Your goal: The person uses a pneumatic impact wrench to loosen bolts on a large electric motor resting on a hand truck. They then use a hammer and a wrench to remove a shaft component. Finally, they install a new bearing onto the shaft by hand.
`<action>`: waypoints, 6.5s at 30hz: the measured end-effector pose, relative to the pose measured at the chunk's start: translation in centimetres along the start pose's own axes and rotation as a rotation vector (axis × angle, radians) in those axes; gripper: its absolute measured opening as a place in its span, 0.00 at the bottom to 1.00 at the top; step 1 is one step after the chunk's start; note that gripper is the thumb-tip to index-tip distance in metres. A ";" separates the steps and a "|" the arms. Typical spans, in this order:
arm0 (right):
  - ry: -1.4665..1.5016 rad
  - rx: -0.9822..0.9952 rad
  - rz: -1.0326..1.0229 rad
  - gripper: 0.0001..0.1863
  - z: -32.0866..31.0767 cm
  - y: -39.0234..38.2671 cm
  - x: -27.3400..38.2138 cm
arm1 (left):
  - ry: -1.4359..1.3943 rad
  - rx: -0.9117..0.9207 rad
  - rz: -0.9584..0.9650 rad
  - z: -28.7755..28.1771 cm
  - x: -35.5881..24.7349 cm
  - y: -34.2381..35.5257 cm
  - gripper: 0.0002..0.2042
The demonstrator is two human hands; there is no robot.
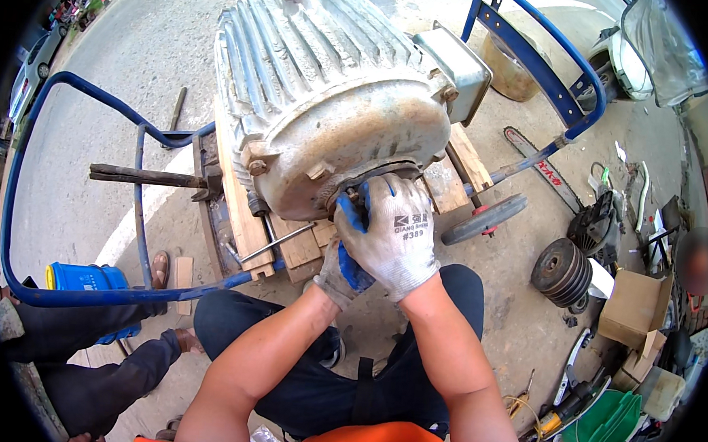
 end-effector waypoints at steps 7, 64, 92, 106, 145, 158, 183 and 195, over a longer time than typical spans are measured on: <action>-0.026 -0.042 -0.003 0.17 0.1 -0.4 0.1 | -0.081 0.017 -0.037 -0.1 0.1 -0.1 0.23; 1.214 0.169 0.641 0.12 4.2 -5.5 -13.7 | 0.656 -0.612 0.003 2.9 -2.1 -4.2 0.06; 1.209 0.056 0.474 0.13 9.8 -5.0 -13.2 | 3.520 -0.008 -0.540 23.9 -4.8 8.9 0.57; 1.041 0.106 0.506 0.15 9.8 -4.5 -12.7 | 3.451 -0.034 -0.471 23.4 -5.3 8.5 0.55; 0.595 -0.320 0.364 0.10 -4.1 -10.3 -9.1 | 0.815 -0.663 -0.298 12.3 -4.5 -4.6 0.14; 0.596 -0.344 0.535 0.11 1.1 -7.5 -11.5 | 0.546 -0.605 -0.166 4.1 -4.2 -2.5 0.17; 0.173 -0.171 0.260 0.21 1.4 -4.2 -10.5 | 0.732 -0.678 -0.099 4.5 -3.6 -1.6 0.15; 0.026 -0.273 0.178 0.15 1.0 -3.2 -10.1 | 0.766 -0.683 -0.116 4.5 -3.6 -1.6 0.15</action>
Point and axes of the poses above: each hand's wrist, its own y-axis towards the middle knuckle, its own z-axis out of the palm, x = y × z, the point moved 3 cm from there along y, towards the middle knuckle, and after that the axes turned 14 degrees about x, right-handed, at the moved point
